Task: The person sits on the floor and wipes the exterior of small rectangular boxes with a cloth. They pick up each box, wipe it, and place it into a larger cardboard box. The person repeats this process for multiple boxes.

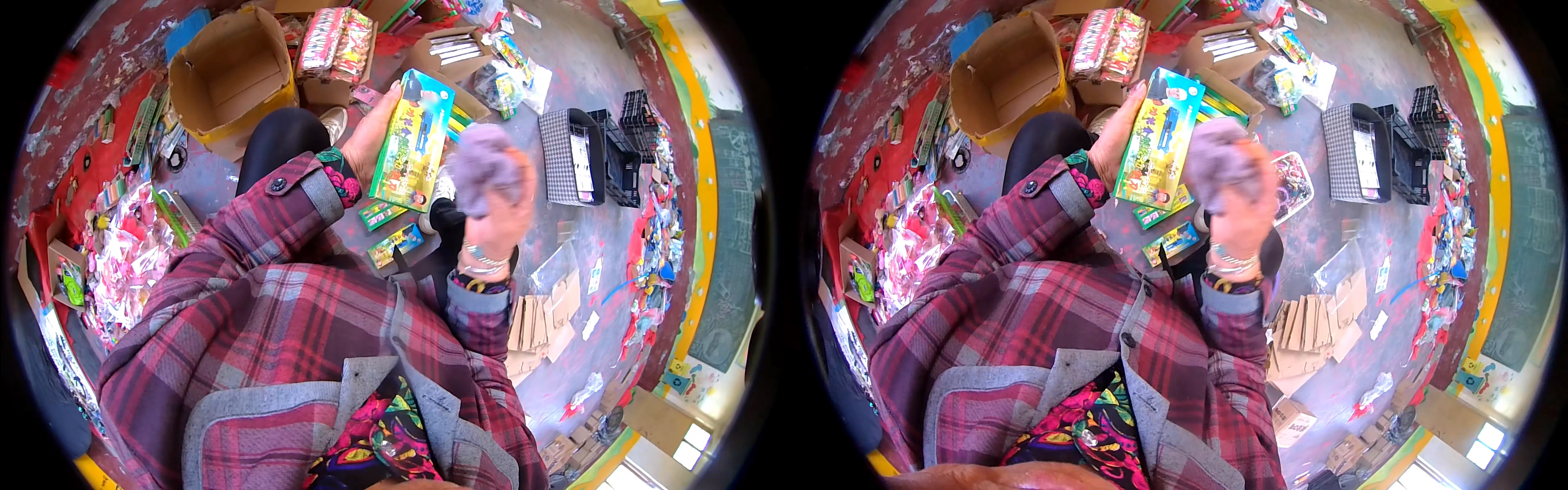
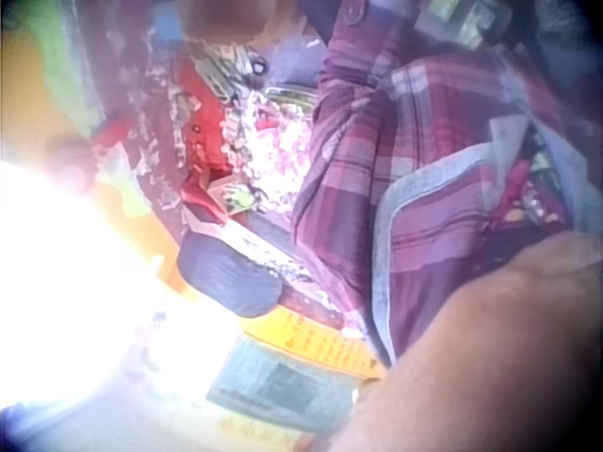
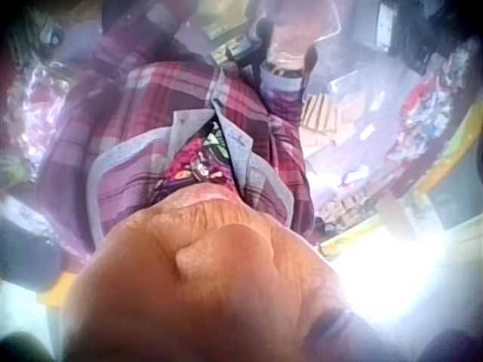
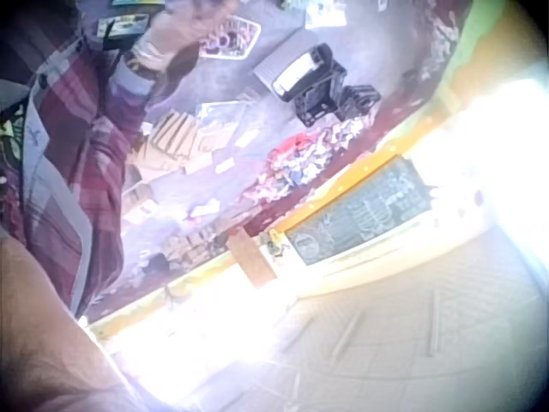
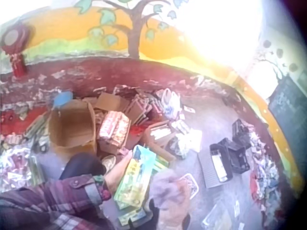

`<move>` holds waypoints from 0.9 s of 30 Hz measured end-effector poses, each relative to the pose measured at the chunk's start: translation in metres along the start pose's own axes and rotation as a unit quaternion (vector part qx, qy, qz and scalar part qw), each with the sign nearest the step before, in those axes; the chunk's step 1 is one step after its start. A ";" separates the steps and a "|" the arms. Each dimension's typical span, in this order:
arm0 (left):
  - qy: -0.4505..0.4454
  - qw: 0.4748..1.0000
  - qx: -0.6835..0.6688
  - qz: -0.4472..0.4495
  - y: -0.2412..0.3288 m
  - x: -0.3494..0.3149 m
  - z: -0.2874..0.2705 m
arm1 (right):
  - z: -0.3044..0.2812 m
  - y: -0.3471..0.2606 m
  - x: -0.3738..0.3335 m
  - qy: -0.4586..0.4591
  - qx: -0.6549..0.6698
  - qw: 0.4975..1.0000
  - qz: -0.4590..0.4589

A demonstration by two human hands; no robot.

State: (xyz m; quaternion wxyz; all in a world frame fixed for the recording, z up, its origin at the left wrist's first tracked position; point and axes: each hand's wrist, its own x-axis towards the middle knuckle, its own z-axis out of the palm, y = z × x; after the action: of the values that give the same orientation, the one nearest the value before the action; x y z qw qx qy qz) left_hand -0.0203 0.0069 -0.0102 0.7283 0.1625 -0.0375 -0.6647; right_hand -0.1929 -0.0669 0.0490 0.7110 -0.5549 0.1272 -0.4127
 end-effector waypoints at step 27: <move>0.016 0.991 0.078 -0.105 -0.013 -0.002 0.005 | -0.053 0.040 0.093 0.031 -0.466 0.884 0.007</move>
State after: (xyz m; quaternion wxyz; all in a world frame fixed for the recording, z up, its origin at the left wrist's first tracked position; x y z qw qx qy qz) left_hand -0.0342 0.0071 -0.0091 0.6404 0.2327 -0.0600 -0.7295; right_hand -0.1508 -0.1694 0.0208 0.3690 -0.8084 0.3307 -0.3177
